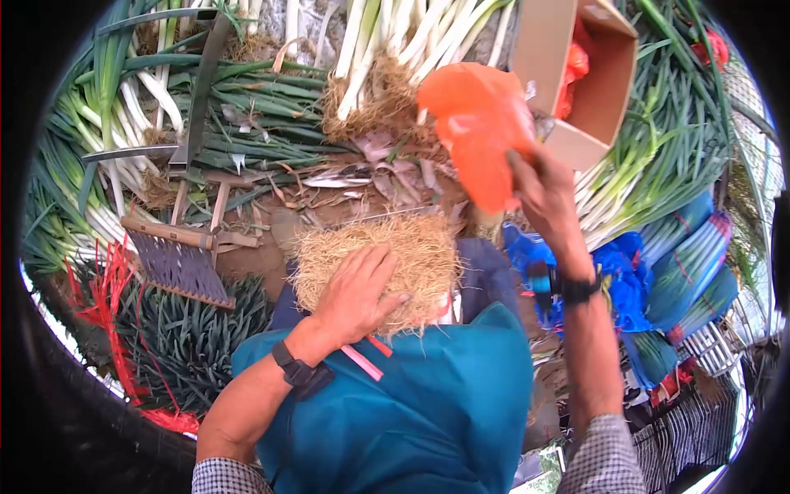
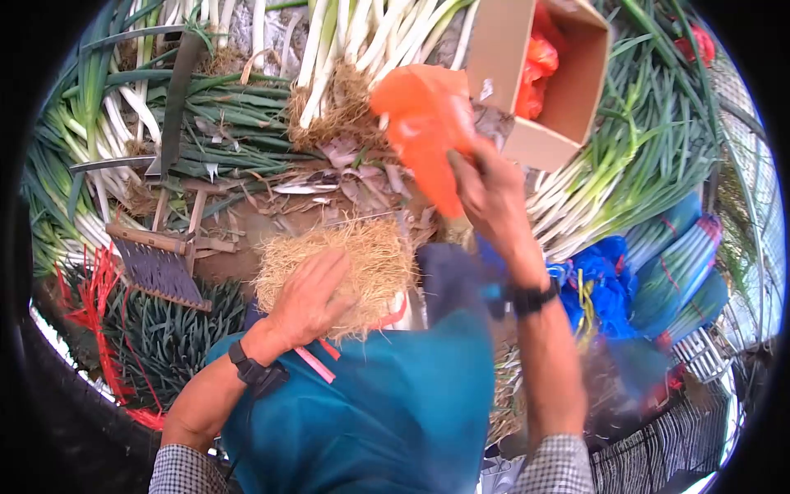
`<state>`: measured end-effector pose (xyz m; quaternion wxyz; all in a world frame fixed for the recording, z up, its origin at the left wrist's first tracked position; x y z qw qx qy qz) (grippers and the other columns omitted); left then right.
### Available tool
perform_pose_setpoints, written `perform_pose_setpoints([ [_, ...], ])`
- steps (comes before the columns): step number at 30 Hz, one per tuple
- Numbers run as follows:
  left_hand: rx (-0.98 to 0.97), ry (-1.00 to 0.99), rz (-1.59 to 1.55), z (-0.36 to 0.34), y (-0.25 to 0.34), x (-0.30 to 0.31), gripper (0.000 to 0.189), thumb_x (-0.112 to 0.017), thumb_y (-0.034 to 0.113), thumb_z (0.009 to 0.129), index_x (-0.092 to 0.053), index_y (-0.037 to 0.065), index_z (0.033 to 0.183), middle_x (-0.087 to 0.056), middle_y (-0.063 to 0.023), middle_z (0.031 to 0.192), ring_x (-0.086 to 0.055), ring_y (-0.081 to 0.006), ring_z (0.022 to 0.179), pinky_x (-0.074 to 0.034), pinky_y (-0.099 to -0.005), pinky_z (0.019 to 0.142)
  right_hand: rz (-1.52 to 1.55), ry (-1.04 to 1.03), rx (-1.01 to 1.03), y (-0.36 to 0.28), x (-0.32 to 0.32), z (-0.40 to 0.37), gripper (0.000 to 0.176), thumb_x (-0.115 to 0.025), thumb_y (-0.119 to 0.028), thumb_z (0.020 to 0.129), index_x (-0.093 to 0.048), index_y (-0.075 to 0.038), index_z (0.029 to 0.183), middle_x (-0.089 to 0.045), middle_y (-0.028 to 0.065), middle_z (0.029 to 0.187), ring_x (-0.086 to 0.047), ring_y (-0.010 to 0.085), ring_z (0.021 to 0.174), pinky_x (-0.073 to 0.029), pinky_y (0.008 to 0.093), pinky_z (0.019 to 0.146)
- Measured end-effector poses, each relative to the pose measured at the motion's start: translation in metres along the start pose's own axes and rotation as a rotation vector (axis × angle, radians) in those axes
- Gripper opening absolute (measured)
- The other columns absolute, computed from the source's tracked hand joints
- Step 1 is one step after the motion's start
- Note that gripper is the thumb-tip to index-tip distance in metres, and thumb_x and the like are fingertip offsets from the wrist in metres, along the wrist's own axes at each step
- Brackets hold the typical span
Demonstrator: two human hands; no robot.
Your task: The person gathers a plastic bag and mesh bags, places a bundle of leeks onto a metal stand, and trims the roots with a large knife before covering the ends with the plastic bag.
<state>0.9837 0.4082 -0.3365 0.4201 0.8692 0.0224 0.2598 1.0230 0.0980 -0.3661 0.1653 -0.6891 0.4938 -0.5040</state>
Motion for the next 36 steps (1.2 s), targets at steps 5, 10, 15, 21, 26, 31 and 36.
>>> perform_pose_setpoints([
  [5, -0.069, 0.087, -0.141, 0.003, 0.026, 0.003, 0.042, -0.062, 0.018, 0.088, -0.053, -0.003, 0.123, -0.054, -0.0210, 0.127, -0.050, -0.0381, 0.119, -0.040, -0.0461, 0.104, 0.982, 0.441, -0.221, -0.045, 0.080, -0.036, 0.026, -0.056, -0.013, 0.100, -0.060, -0.001, 0.122, -0.067, 0.0077, 0.105, -0.066, 0.0175, 0.089, -0.056, 0.0325, 0.079],
  [10, -0.064, 0.373, -0.119, 0.009, 0.044, 0.039, 0.051, -0.068, 0.006, 0.081, -0.051, -0.002, 0.128, -0.054, -0.0241, 0.126, -0.050, -0.0410, 0.120, -0.039, -0.0472, 0.104, 1.345, 0.318, -0.302, -0.057, 0.072, -0.041, 0.041, -0.050, -0.014, 0.102, -0.045, 0.000, 0.140, -0.060, 0.0152, 0.131, -0.061, 0.0263, 0.118, -0.048, 0.0418, 0.104],
  [15, -0.041, 0.790, 0.259, 0.023, 0.065, 0.090, 0.075, -0.073, 0.004, 0.076, -0.039, 0.003, 0.143, -0.048, -0.0243, 0.138, -0.045, -0.0423, 0.128, -0.034, -0.0511, 0.109, 1.250, 0.402, -0.292, -0.062, 0.045, -0.058, 0.032, -0.053, -0.017, 0.100, -0.054, -0.002, 0.128, -0.066, 0.0093, 0.119, -0.069, 0.0242, 0.100, -0.061, 0.0397, 0.082],
  [21, -0.451, 0.709, 0.504, 0.057, 0.124, 0.119, 0.077, -0.066, 0.012, 0.080, -0.032, 0.015, 0.149, -0.040, -0.0168, 0.149, -0.033, -0.0373, 0.142, -0.023, -0.0545, 0.116, 1.142, 0.391, -0.440, -0.043, 0.025, -0.081, 0.029, -0.058, -0.016, 0.097, -0.056, -0.003, 0.122, -0.067, 0.0101, 0.112, -0.069, 0.0246, 0.093, -0.061, 0.0383, 0.075],
  [26, -0.489, 0.498, 0.429, 0.089, 0.110, 0.080, 0.053, -0.062, 0.007, 0.082, -0.051, 0.013, 0.133, -0.056, -0.0139, 0.129, -0.054, -0.0346, 0.119, -0.031, -0.0552, 0.109, 1.289, 0.361, -0.545, -0.078, 0.007, -0.097, 0.027, -0.056, -0.015, 0.099, -0.056, -0.003, 0.122, -0.066, 0.0099, 0.115, -0.069, 0.0228, 0.095, -0.062, 0.0382, 0.071],
  [31, -0.356, 0.536, 0.084, 0.103, 0.079, 0.090, 0.038, -0.061, 0.001, 0.080, -0.062, 0.004, 0.118, -0.064, -0.0125, 0.108, -0.058, -0.0348, 0.110, -0.038, -0.0505, 0.105, 1.575, 0.075, -0.588, -0.128, 0.005, -0.093, 0.033, -0.046, -0.016, 0.102, -0.051, 0.001, 0.129, -0.065, 0.0152, 0.117, -0.070, 0.0266, 0.096, -0.063, 0.0439, 0.078],
  [36, -0.361, 0.596, 0.119, 0.101, 0.097, 0.107, 0.055, -0.068, 0.008, 0.081, -0.051, 0.004, 0.133, -0.056, -0.0165, 0.125, -0.052, -0.0365, 0.121, -0.037, -0.0524, 0.106, 1.540, 0.075, -0.611, -0.109, 0.022, -0.101, 0.032, -0.043, -0.014, 0.104, -0.048, 0.000, 0.132, -0.064, 0.0172, 0.118, -0.069, 0.0287, 0.097, -0.063, 0.0459, 0.076],
])
Point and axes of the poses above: each hand's wrist, its own z-axis towards the middle knuckle, its own x-axis out of the back of the hand, y = z × x, the point moved 2 cm from there along z, towards the middle knuckle
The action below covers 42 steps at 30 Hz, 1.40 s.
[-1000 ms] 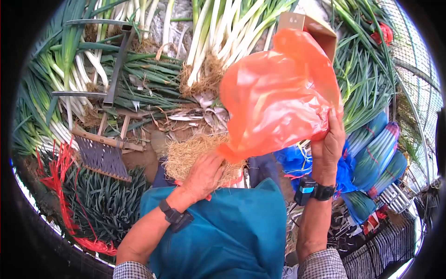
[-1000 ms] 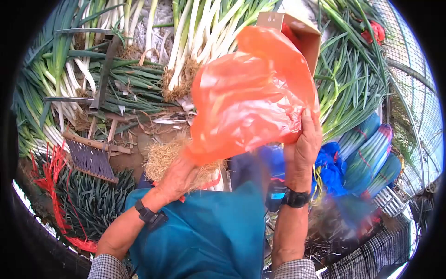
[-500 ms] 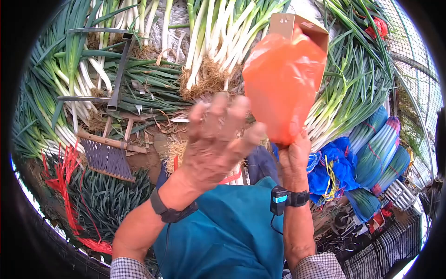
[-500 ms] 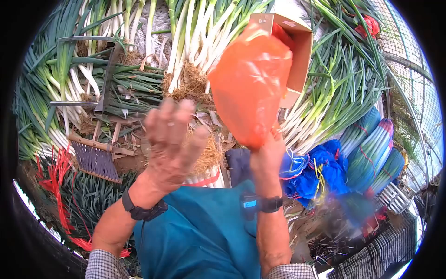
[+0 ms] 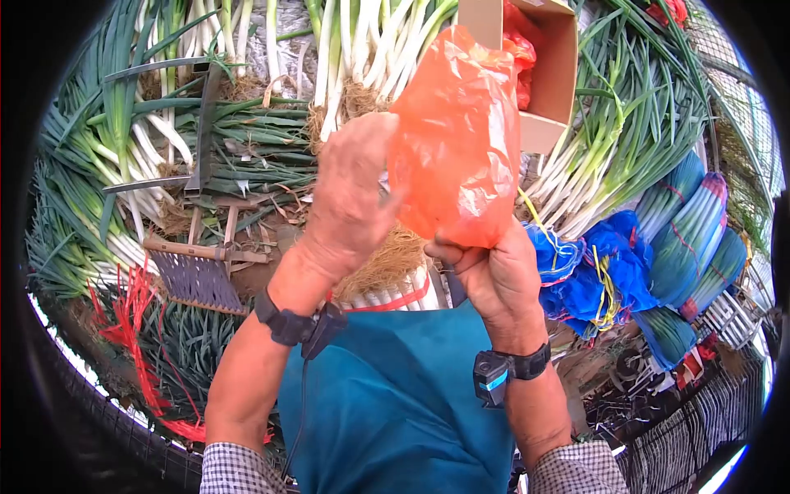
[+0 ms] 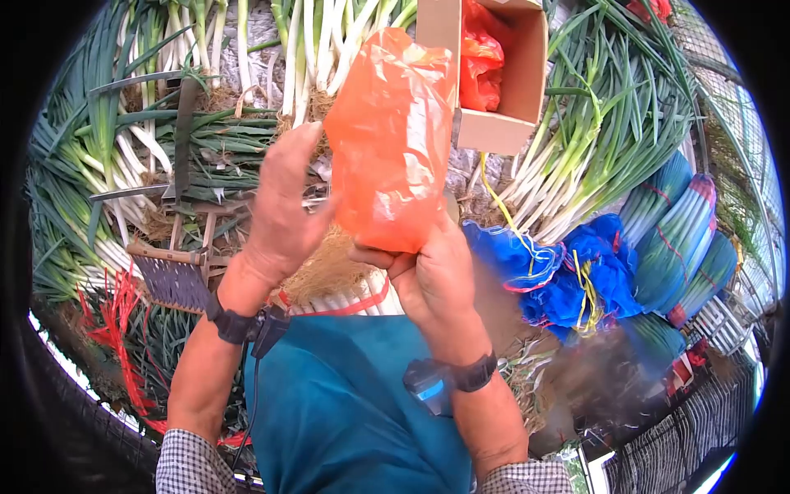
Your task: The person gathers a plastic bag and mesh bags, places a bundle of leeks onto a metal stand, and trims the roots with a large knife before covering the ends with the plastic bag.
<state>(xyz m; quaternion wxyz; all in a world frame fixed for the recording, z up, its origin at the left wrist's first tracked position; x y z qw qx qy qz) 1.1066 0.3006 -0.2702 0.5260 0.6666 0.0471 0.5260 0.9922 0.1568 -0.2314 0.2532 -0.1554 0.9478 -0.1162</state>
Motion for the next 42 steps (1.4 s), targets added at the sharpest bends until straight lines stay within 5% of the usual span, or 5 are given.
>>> perform_pose_setpoints([
  [10, -0.200, -0.094, 0.150, 0.003, 0.004, -0.035, 0.039, -0.067, 0.002, 0.071, -0.065, 0.005, 0.110, -0.062, -0.0128, 0.115, -0.056, -0.0309, 0.116, -0.038, -0.0512, 0.106, -0.137, 0.166, -0.099, 0.024, 0.039, -0.018, 0.027, -0.047, -0.021, 0.103, -0.050, 0.000, 0.120, -0.067, 0.0173, 0.093, -0.071, 0.0256, 0.071, -0.062, 0.0436, 0.067],
  [15, 0.167, 0.042, -0.076, -0.006, -0.021, -0.032, 0.035, -0.053, -0.010, 0.078, -0.058, 0.002, 0.112, -0.064, -0.0190, 0.089, -0.065, -0.0387, 0.088, -0.052, -0.0424, 0.075, -0.060, 0.099, 0.148, -0.035, 0.053, -0.023, 0.039, -0.045, -0.035, 0.105, -0.054, -0.001, 0.123, -0.066, 0.0087, 0.092, -0.064, 0.0170, 0.073, -0.056, 0.0425, 0.074],
  [25, 0.530, 0.097, -0.244, -0.001, -0.046, 0.007, 0.011, -0.055, 0.001, 0.094, -0.061, 0.001, 0.104, -0.065, -0.0137, 0.082, -0.065, -0.0259, 0.078, -0.051, -0.0356, 0.072, -1.727, -0.068, 0.937, -0.045, 0.018, 0.070, 0.101, -0.086, -0.025, 0.070, -0.030, 0.000, 0.150, -0.050, 0.0218, 0.140, -0.047, 0.0352, 0.132, -0.034, 0.0434, 0.113],
  [32, 0.628, -0.105, -0.397, -0.019, -0.067, 0.040, 0.018, -0.062, 0.010, 0.097, -0.061, 0.000, 0.112, -0.058, 0.0043, 0.083, -0.046, -0.0041, 0.070, -0.044, -0.0232, 0.063, -1.705, 0.030, 1.188, -0.018, 0.022, 0.209, 0.028, -0.060, -0.004, 0.078, -0.068, -0.005, 0.104, -0.070, 0.0138, 0.089, -0.065, 0.0348, 0.090, -0.045, 0.0432, 0.085],
  [42, 0.367, -0.240, 0.565, -0.087, -0.118, 0.057, 0.048, -0.073, 0.004, 0.075, -0.056, 0.008, 0.119, -0.066, -0.0171, 0.082, -0.066, -0.0375, 0.078, -0.052, -0.0466, 0.067, -2.154, 0.110, 1.296, -0.030, 0.019, 0.199, 0.014, -0.059, -0.007, 0.079, -0.065, -0.007, 0.092, -0.068, 0.0141, 0.089, -0.065, 0.0351, 0.088, -0.047, 0.0453, 0.080],
])
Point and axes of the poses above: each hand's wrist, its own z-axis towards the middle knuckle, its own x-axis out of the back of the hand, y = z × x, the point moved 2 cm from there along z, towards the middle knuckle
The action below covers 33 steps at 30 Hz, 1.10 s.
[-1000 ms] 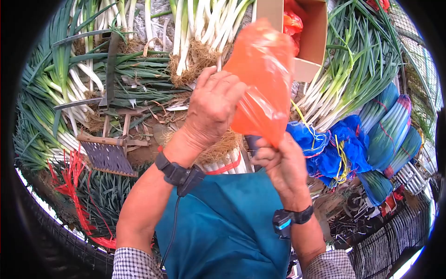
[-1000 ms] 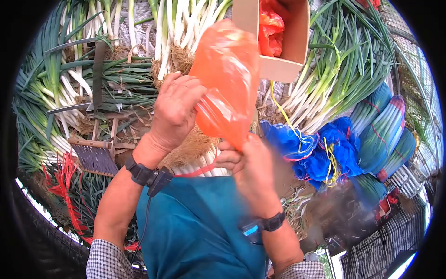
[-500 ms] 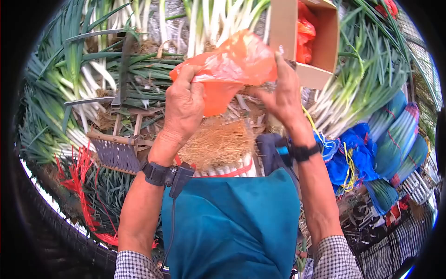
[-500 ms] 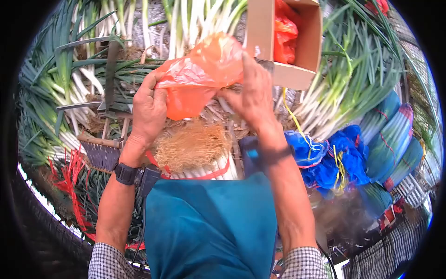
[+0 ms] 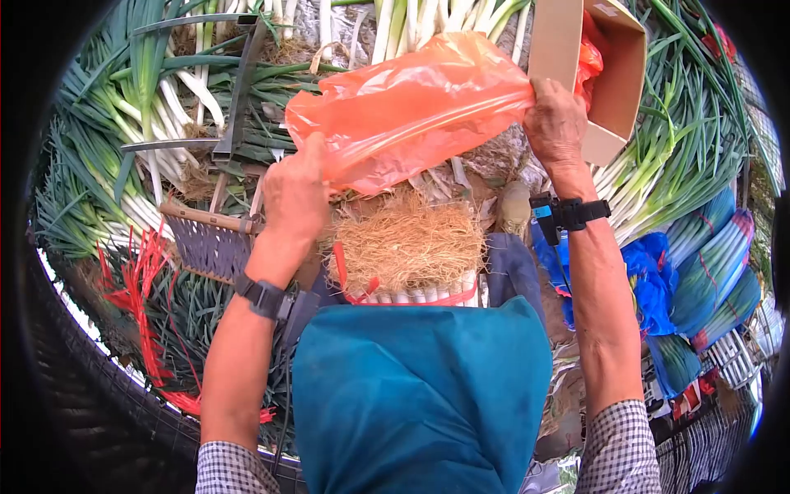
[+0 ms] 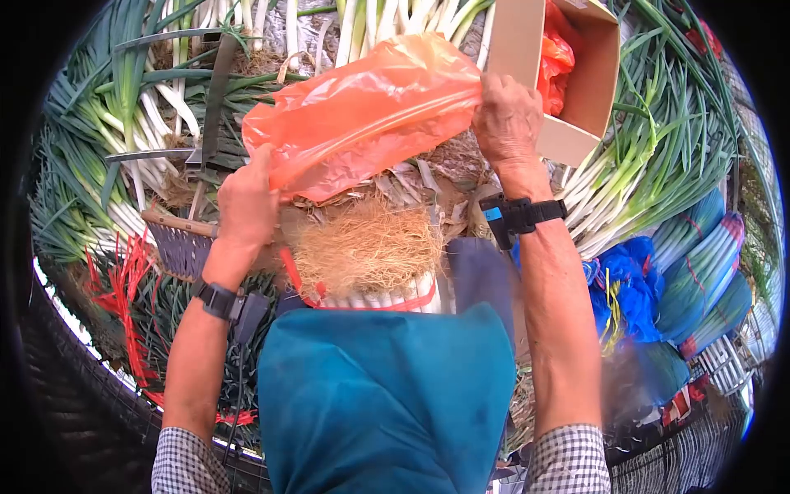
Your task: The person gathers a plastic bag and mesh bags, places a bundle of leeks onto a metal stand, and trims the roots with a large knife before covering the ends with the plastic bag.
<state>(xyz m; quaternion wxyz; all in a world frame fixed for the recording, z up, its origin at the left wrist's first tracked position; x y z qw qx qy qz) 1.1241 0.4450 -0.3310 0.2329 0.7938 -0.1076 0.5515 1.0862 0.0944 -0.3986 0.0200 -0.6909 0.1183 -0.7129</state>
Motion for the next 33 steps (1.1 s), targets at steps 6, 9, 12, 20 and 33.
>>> perform_pose_setpoints([
  [6, 0.367, -0.255, 0.129, -0.032, -0.045, -0.061, 0.034, -0.068, 0.008, 0.077, -0.054, 0.004, 0.108, -0.068, -0.0195, 0.082, -0.068, -0.0385, 0.079, -0.052, -0.0488, 0.070, 0.185, -0.288, -0.312, 0.006, -0.064, -0.056, 0.018, -0.055, -0.012, 0.085, -0.066, -0.003, 0.097, -0.068, 0.0208, 0.090, -0.065, 0.0415, 0.086, -0.049, 0.0498, 0.077],
  [9, 0.544, -0.273, -0.095, -0.061, -0.093, -0.119, 0.025, -0.063, 0.014, 0.083, -0.059, 0.003, 0.106, -0.069, -0.0201, 0.081, -0.069, -0.0346, 0.074, -0.053, -0.0454, 0.066, 0.389, -0.305, -0.418, 0.006, -0.097, -0.091, 0.026, -0.057, -0.012, 0.087, -0.069, -0.001, 0.107, -0.071, 0.0190, 0.083, -0.067, 0.0352, 0.073, -0.052, 0.0441, 0.067],
  [12, 1.177, -0.422, -0.954, -0.069, -0.091, -0.118, 0.019, -0.052, 0.017, 0.094, -0.064, 0.006, 0.105, -0.064, -0.0079, 0.073, -0.055, -0.0133, 0.052, -0.048, -0.0326, 0.055, 0.860, -0.570, -0.954, 0.002, -0.119, -0.112, 0.021, -0.061, -0.014, 0.090, -0.070, 0.001, 0.101, -0.069, 0.0105, 0.074, -0.065, 0.0208, 0.061, -0.051, 0.0362, 0.055],
  [20, 1.566, 0.044, -1.959, -0.066, -0.081, -0.117, 0.019, -0.047, 0.019, 0.105, -0.059, 0.009, 0.115, -0.065, -0.0031, 0.078, -0.048, -0.0093, 0.051, -0.048, -0.0287, 0.054, 1.798, -0.325, -1.358, -0.007, -0.126, -0.136, 0.022, -0.057, -0.006, 0.096, -0.060, -0.004, 0.118, -0.068, 0.0041, 0.094, -0.063, 0.0092, 0.068, -0.057, 0.0316, 0.068],
  [33, 1.219, -0.062, -2.073, -0.088, -0.092, -0.135, 0.030, -0.051, 0.026, 0.103, -0.055, 0.004, 0.124, -0.067, -0.0192, 0.114, -0.066, -0.0308, 0.106, -0.055, -0.0443, 0.093, 2.002, -0.380, -1.197, -0.001, -0.110, -0.140, 0.033, -0.058, -0.003, 0.096, -0.055, 0.006, 0.128, -0.062, 0.0158, 0.129, -0.060, 0.0250, 0.118, -0.048, 0.0399, 0.106],
])
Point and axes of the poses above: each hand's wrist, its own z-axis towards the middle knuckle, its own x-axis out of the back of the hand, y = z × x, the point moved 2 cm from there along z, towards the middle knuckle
